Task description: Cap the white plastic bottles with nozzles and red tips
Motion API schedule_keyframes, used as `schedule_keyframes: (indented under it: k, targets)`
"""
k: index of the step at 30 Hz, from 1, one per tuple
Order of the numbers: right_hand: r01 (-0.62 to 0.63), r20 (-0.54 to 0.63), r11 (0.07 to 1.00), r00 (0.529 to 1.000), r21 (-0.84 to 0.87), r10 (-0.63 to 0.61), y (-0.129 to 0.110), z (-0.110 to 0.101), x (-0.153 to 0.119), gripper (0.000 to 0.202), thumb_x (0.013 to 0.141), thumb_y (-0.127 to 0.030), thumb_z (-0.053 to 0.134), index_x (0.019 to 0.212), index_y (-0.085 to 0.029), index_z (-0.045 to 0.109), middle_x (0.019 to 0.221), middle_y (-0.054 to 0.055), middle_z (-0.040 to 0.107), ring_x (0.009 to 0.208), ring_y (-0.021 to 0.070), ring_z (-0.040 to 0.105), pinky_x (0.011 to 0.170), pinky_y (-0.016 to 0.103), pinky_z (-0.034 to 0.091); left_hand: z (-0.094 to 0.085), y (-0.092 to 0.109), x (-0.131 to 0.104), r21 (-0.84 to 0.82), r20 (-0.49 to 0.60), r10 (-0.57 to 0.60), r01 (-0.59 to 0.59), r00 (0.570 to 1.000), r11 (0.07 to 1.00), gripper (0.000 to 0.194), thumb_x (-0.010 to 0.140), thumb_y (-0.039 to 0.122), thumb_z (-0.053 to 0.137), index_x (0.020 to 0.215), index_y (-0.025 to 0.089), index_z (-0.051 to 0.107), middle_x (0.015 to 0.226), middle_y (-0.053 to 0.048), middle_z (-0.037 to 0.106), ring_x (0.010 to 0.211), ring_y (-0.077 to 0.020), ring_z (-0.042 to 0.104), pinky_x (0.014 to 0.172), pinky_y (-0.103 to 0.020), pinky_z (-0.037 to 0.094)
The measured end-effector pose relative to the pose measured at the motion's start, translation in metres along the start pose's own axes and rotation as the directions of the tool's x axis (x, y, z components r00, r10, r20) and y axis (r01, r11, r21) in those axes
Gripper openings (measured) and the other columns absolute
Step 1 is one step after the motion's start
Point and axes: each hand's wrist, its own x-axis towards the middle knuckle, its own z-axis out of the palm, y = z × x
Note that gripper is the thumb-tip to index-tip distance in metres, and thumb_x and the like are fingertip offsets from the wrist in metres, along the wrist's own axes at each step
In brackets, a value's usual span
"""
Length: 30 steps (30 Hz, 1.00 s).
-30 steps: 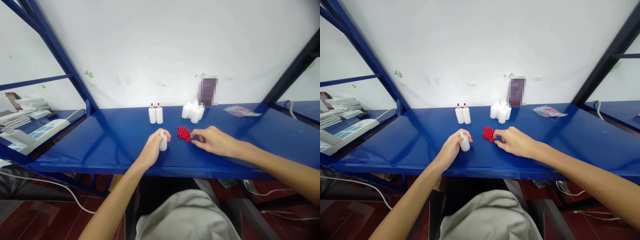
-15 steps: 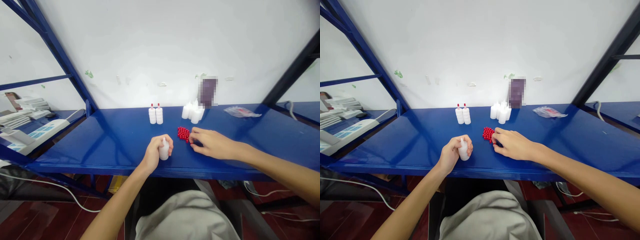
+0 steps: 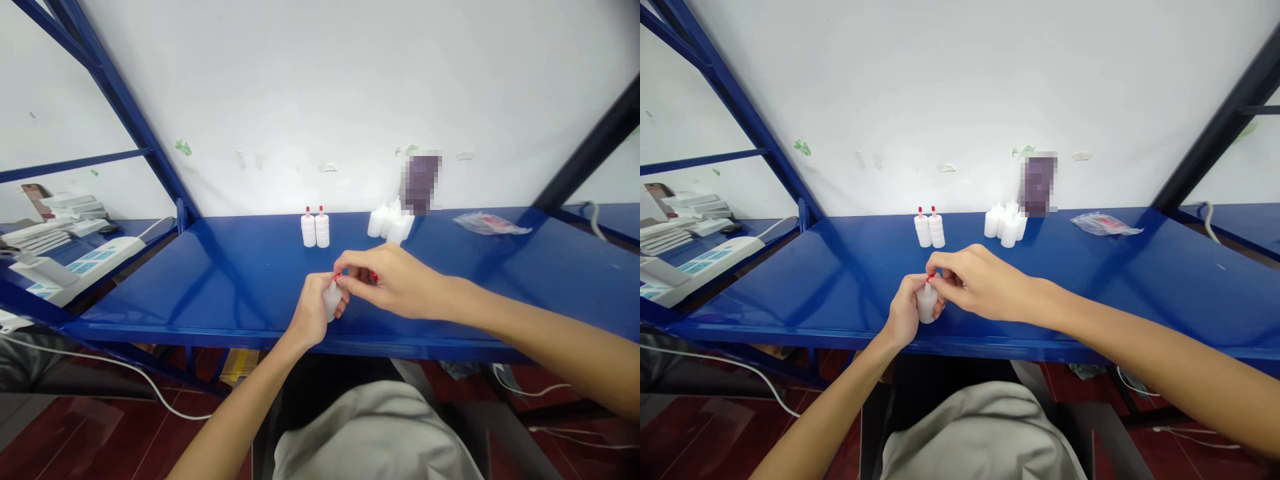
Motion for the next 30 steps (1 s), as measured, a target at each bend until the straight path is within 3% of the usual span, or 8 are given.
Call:
schedule_keyframes:
  k: [4, 8, 15, 19, 22, 24, 26, 30]
  targets:
    - [0.028, 0.074, 0.997, 0.997, -0.066, -0.023, -0.002, -0.005, 0.000, 0.016, 0.097, -0.026, 0.048, 0.097, -0.023, 0.064, 0.078, 0.000, 0.072, 0.069, 0.0165, 0.063, 0.063, 0.029, 0.044, 0.002, -0.003, 0.000, 0.025, -0.049, -0.032, 0.034, 0.998, 0.999, 0.047, 0.090, 0.047, 0.031, 0.061, 0.017, 0.053, 0.055, -0.001, 0.050, 0.047, -0.0116, 0.044, 0.046, -0.026, 0.036]
    - [0.087, 0.134, 0.975, 0.989, -0.206, -0.059, -0.007, -0.010, 0.003, 0.020, 0.100, -0.027, 0.042, 0.095, -0.022, 0.061, 0.082, 0.003, 0.068, 0.075, 0.0178, 0.061, 0.065, 0.030, 0.041, 0.003, -0.003, 0.000, 0.026, -0.039, 0.007, -0.006, 0.999, 1.000, 0.050, 0.093, 0.050, 0.029, 0.062, 0.018, 0.052, 0.053, 0.000, 0.049, 0.046, -0.0110, 0.043, 0.045, -0.025, 0.036]
    - [0.186, 0.157, 0.914, 0.978, -0.361, -0.137, -0.004, 0.005, 0.005, 0.021, 0.098, -0.019, 0.040, 0.088, -0.019, 0.058, 0.083, 0.005, 0.062, 0.061, 0.0147, 0.050, 0.057, 0.031, 0.032, 0.003, -0.003, -0.001, 0.049, -0.072, -0.009, 0.012, 0.997, 0.999, 0.056, 0.094, 0.056, 0.025, 0.059, 0.019, 0.048, 0.049, -0.001, 0.049, 0.044, -0.0117, 0.044, 0.045, -0.026, 0.037]
    - [0.181, 0.173, 0.894, 0.978, -0.411, -0.119, -0.003, 0.009, 0.007, 0.023, 0.098, -0.021, 0.040, 0.085, -0.020, 0.059, 0.081, 0.004, 0.063, 0.056, 0.0131, 0.046, 0.053, 0.031, 0.026, 0.005, 0.000, 0.000, 0.062, -0.063, -0.005, 0.009, 0.998, 0.998, 0.058, 0.095, 0.058, 0.021, 0.057, 0.020, 0.045, 0.044, 0.000, 0.046, 0.042, -0.0121, 0.043, 0.046, -0.027, 0.037]
    - [0.098, 0.082, 0.942, 0.994, -0.322, -0.075, 0.005, -0.005, 0.015, 0.033, 0.100, -0.031, 0.036, 0.076, -0.020, 0.056, 0.073, 0.002, 0.061, 0.059, 0.0131, 0.047, 0.056, 0.029, 0.029, 0.005, 0.003, 0.001, 0.018, -0.081, -0.021, 0.022, 0.996, 1.000, 0.056, 0.094, 0.058, 0.021, 0.065, 0.019, 0.049, 0.045, 0.001, 0.046, 0.042, -0.0119, 0.041, 0.047, -0.026, 0.035]
    - [-0.056, -0.101, 0.955, 0.995, -0.291, 0.028, 0.020, -0.018, 0.024, 0.037, 0.100, -0.033, 0.033, 0.072, -0.020, 0.054, 0.065, 0.001, 0.056, 0.057, 0.0131, 0.046, 0.057, 0.029, 0.030, 0.004, 0.004, 0.001, 0.001, -0.083, -0.036, 0.036, 0.996, 0.999, 0.049, 0.094, 0.053, 0.024, 0.071, 0.019, 0.051, 0.048, 0.001, 0.048, 0.044, -0.0122, 0.042, 0.048, -0.025, 0.035]
    - [-0.219, -0.261, 0.922, 0.956, -0.321, 0.136, 0.043, -0.026, 0.035, 0.036, 0.099, -0.032, 0.035, 0.070, -0.020, 0.054, 0.061, 0.001, 0.053, 0.057, 0.0135, 0.045, 0.057, 0.030, 0.029, 0.003, 0.004, 0.000, 0.046, -0.057, -0.005, 0.007, 0.998, 0.999, 0.037, 0.093, 0.042, 0.029, 0.072, 0.019, 0.049, 0.053, 0.001, 0.050, 0.049, -0.0122, 0.045, 0.051, -0.024, 0.036]
    - [-0.247, -0.105, 0.886, 0.969, -0.393, 0.224, 0.092, -0.015, 0.061, 0.032, 0.094, -0.031, 0.045, 0.067, -0.019, 0.058, 0.065, 0.005, 0.061, 0.060, 0.0158, 0.050, 0.059, 0.031, 0.032, 0.002, 0.006, -0.003, 0.178, 0.017, 0.054, -0.056, 0.998, 0.982, 0.026, 0.093, 0.031, 0.036, 0.073, 0.018, 0.048, 0.070, 0.000, 0.057, 0.061, -0.0122, 0.049, 0.059, -0.024, 0.037]
